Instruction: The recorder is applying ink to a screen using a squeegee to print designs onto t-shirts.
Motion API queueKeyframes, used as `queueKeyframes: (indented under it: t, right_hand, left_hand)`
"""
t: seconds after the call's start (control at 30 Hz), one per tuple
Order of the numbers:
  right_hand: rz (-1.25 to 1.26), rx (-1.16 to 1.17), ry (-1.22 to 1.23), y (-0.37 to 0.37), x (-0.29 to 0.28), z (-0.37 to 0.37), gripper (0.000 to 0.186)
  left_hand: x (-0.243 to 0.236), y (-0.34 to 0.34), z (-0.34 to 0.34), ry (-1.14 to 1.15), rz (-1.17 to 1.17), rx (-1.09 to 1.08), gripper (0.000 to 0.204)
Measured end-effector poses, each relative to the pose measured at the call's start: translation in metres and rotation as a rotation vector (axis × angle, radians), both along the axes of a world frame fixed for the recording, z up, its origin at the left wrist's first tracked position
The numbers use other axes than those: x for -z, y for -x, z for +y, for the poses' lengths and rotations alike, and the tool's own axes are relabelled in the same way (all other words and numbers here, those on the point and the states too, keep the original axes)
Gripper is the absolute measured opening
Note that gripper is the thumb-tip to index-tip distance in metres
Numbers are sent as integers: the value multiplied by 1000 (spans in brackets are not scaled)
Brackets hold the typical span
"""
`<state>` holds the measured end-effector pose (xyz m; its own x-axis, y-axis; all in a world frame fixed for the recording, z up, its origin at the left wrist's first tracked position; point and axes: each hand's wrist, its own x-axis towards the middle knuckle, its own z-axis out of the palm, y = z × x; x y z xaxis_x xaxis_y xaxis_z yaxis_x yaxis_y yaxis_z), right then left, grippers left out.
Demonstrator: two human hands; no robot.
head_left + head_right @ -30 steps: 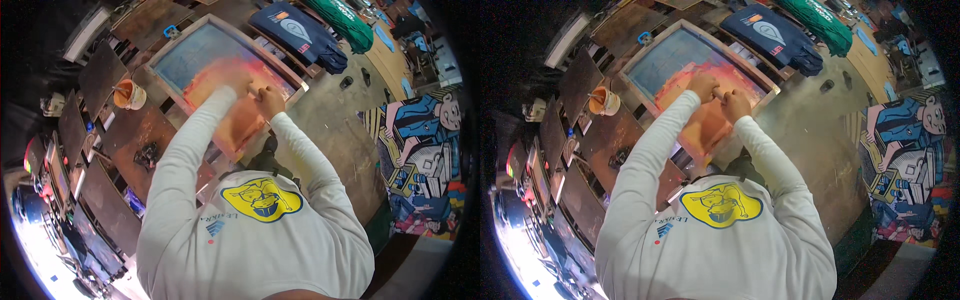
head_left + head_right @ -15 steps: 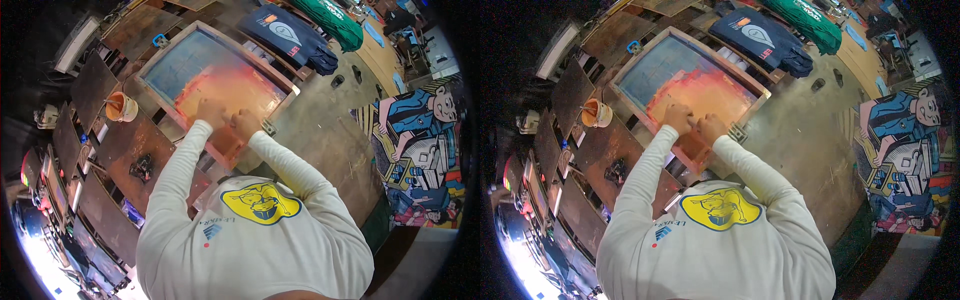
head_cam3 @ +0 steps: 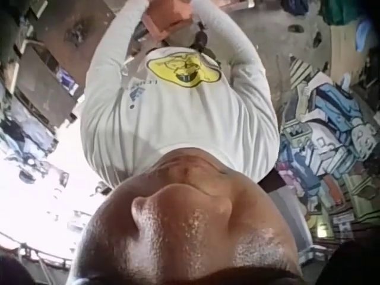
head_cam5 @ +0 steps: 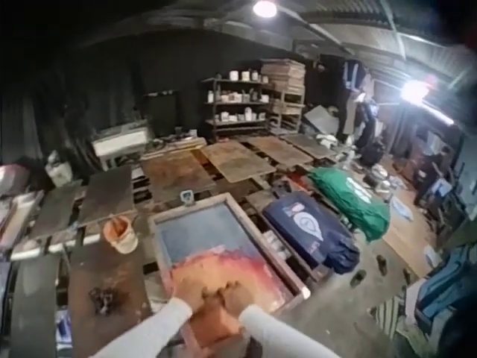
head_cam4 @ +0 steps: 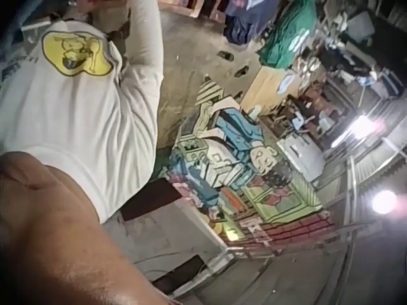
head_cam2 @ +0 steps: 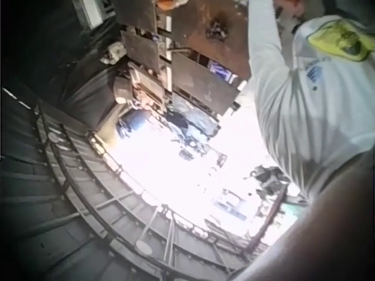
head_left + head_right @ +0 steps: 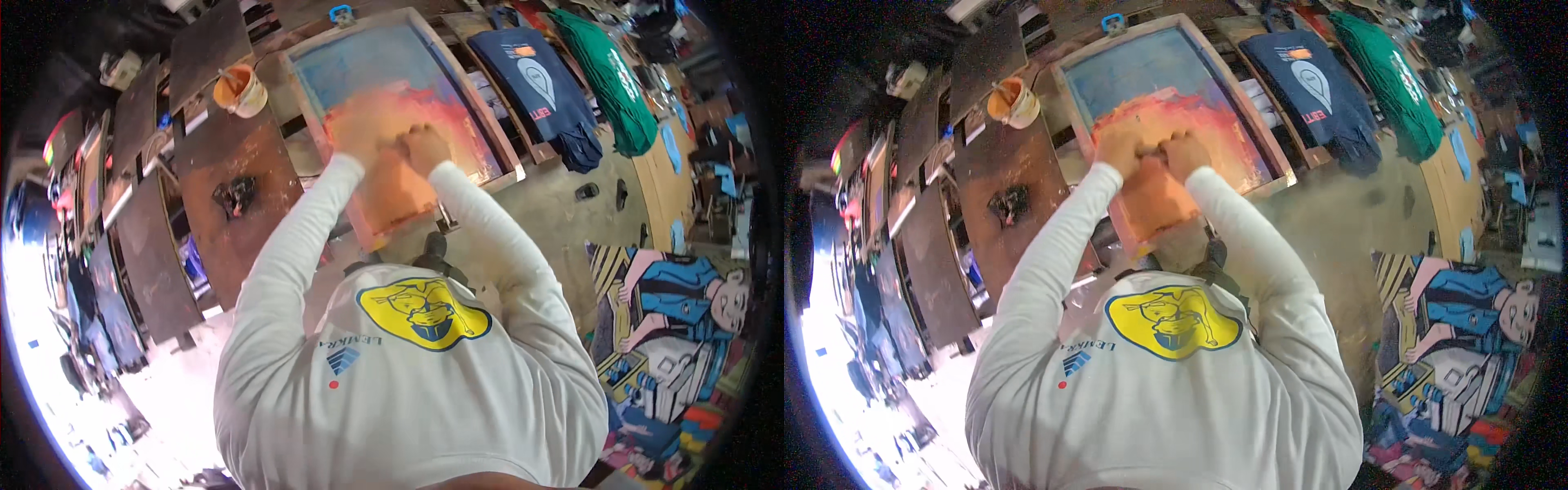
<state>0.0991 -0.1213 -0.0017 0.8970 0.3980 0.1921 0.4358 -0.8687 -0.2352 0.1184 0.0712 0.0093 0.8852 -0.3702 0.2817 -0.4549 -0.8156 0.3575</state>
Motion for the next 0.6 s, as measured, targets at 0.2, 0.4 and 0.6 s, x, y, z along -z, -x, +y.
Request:
queueKeyframes:
  t: [0.2, 0.4, 0.6]
  right_hand:
    - [118, -126, 93, -16, 8, -4, 21]
    - [136, -451, 17, 48, -8, -39, 20]
    - [177, -641, -1, 68, -15, -57, 26]
  left_hand:
    - [29, 24, -7, -121, -67, -130, 27]
    - [52, 116, -23, -165, 200, -311, 37]
    - [35, 176, -55, 38, 65, -419, 21]
